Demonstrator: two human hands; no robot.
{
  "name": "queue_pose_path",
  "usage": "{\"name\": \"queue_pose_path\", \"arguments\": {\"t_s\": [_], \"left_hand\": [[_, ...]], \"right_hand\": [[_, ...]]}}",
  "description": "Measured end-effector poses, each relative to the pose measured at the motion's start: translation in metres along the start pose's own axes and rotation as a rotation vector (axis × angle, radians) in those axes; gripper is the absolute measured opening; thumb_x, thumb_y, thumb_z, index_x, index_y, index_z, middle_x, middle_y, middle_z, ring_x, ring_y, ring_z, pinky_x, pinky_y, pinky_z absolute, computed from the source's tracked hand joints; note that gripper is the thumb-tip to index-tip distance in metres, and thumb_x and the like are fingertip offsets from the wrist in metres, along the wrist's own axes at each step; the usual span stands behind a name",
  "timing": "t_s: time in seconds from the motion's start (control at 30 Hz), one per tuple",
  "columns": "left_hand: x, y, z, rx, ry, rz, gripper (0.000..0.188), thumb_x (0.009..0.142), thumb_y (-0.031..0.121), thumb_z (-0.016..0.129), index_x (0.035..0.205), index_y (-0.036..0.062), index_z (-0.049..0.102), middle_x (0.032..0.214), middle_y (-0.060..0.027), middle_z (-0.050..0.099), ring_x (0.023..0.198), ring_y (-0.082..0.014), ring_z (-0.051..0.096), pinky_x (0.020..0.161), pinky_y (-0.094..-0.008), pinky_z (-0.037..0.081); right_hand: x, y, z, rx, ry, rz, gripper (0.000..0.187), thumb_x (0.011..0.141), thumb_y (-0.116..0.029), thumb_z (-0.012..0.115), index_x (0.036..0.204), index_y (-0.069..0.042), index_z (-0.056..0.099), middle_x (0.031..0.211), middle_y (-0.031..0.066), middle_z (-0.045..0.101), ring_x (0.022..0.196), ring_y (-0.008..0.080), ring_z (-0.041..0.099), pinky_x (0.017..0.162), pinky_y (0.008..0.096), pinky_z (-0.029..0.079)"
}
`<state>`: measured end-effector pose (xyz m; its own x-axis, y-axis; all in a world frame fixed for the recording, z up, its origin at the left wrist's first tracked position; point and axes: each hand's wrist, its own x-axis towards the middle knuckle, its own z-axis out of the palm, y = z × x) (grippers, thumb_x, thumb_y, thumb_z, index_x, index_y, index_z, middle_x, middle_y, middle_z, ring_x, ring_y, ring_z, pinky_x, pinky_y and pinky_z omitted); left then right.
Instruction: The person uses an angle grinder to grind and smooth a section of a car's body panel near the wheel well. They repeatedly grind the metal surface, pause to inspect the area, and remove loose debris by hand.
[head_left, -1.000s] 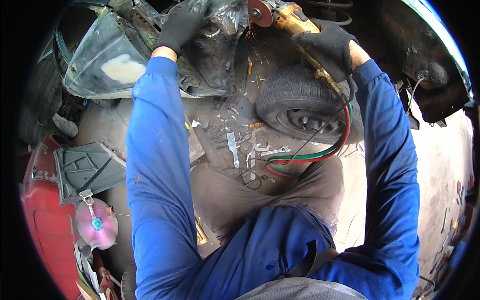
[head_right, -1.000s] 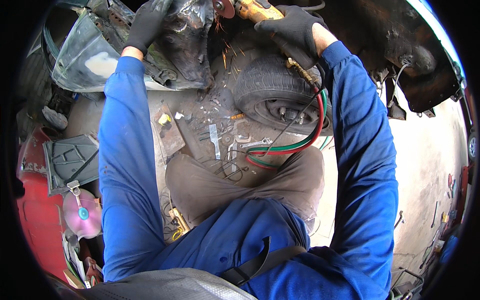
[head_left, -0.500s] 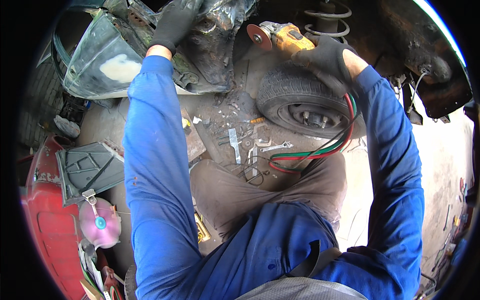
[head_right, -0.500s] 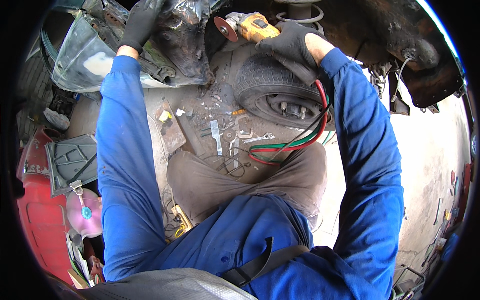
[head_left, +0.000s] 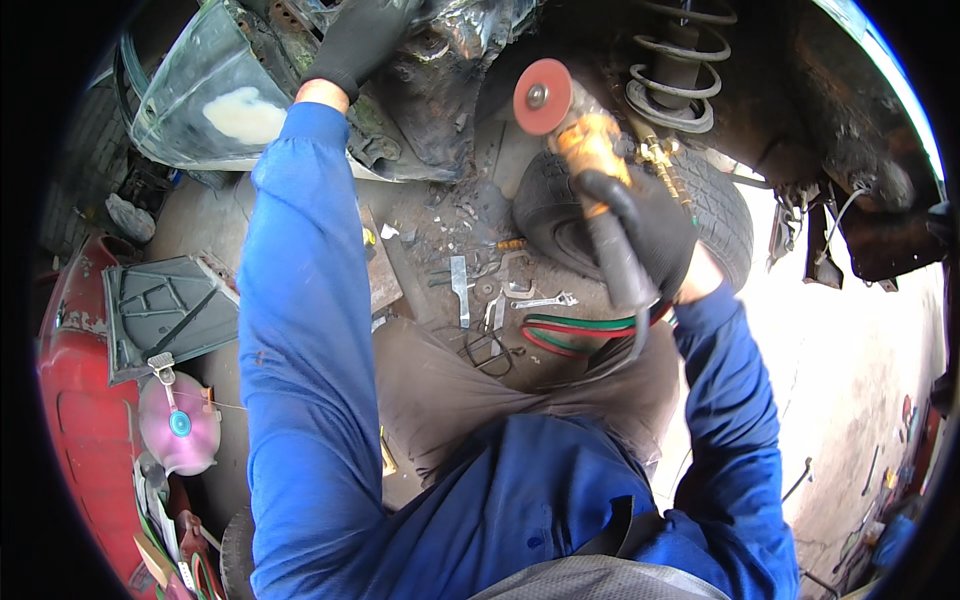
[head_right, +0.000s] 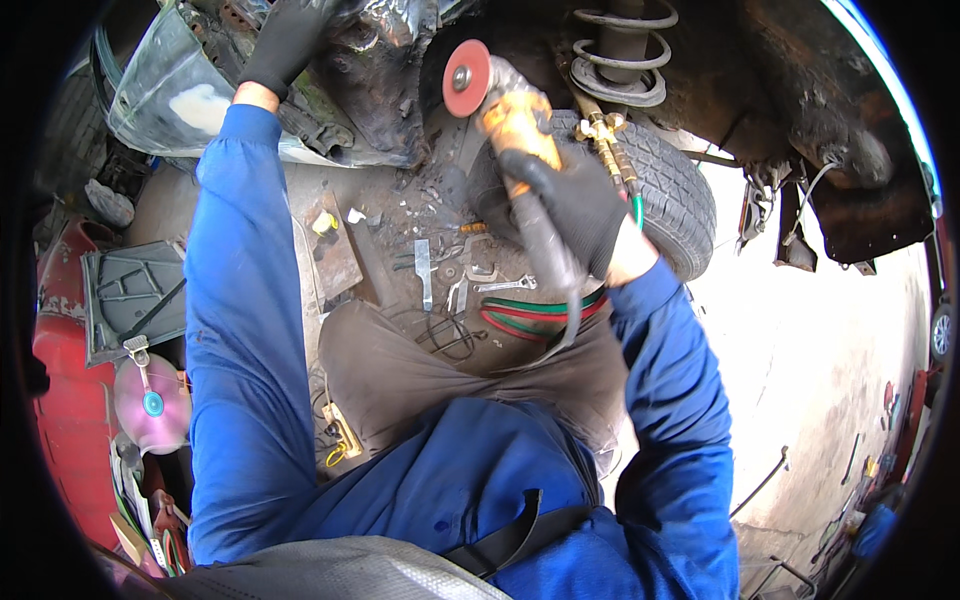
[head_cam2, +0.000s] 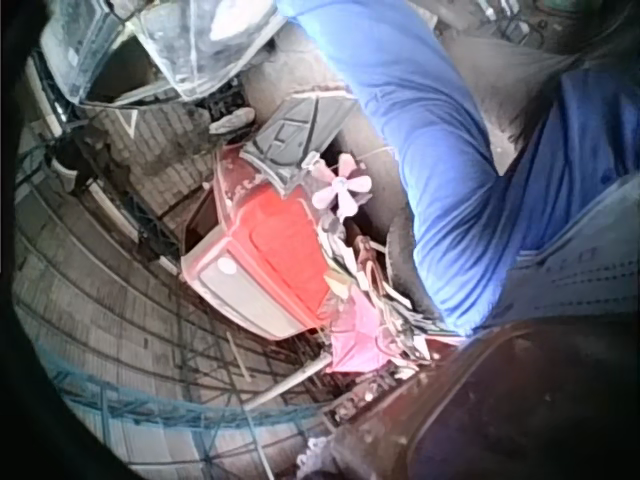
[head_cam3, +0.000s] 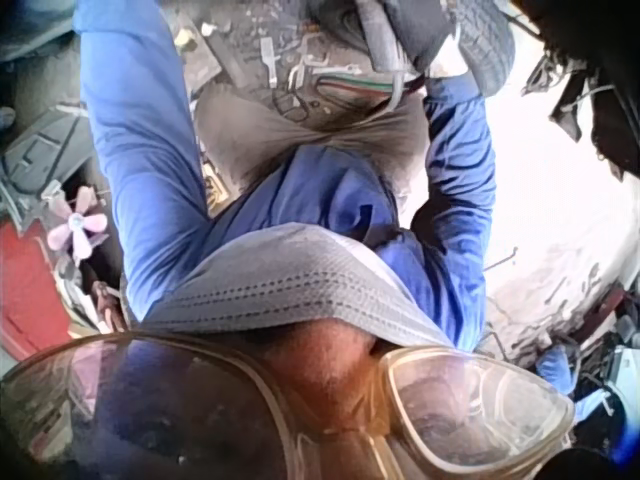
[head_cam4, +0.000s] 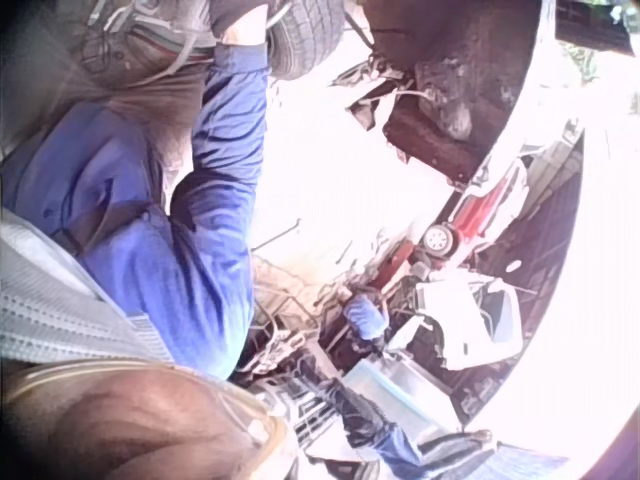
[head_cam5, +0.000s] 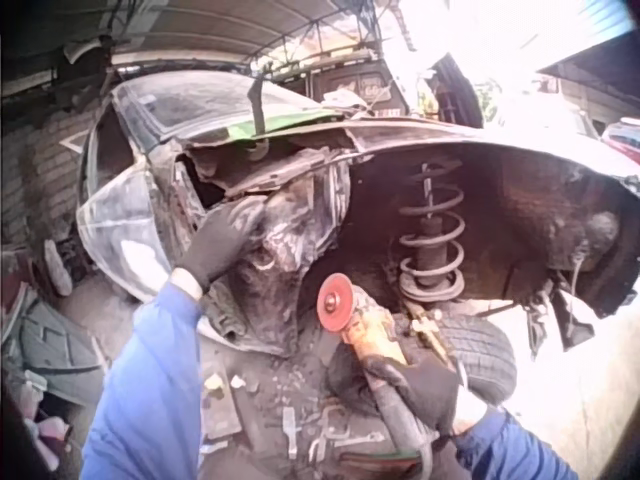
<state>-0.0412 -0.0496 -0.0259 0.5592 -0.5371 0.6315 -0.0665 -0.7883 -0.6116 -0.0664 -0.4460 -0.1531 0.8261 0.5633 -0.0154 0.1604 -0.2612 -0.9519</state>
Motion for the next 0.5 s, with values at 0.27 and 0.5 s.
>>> {"name": "queue_pose_path", "arguments": {"t_s": [0.27, 0.5], "left_hand": [[0.003, -0.018, -0.008, -0.411, -0.225, -0.301, 0.042, 0.114, 0.019, 0.044, 0.146, -0.0001, 0.062, 0.149, -0.0188, 0.064, 0.137, -0.0352, 0.06, 0.121, -0.0425, 0.044], [-0.002, -0.031, -0.015, -0.038, -0.208, 0.004, 0.044, 0.106, 0.008, 0.046, 0.148, 0.0002, 0.059, 0.147, -0.0206, 0.064, 0.136, -0.0373, 0.061, 0.118, -0.0454, 0.049]], "right_hand": [[-0.025, 0.072, 0.076, 0.224, -0.075, 0.074, 0.057, 0.105, -0.05, 0.07, 0.136, -0.003, 0.068, 0.106, 0.011, 0.079, 0.095, 0.0183, 0.072, 0.086, 0.0378, 0.057], [-0.032, 0.14, 0.128, 0.343, -0.242, 0.076, 0.047, 0.107, -0.038, 0.071, 0.134, 0.001, 0.065, 0.112, 0.0146, 0.076, 0.101, 0.019, 0.069, 0.092, 0.0372, 0.055]]}}
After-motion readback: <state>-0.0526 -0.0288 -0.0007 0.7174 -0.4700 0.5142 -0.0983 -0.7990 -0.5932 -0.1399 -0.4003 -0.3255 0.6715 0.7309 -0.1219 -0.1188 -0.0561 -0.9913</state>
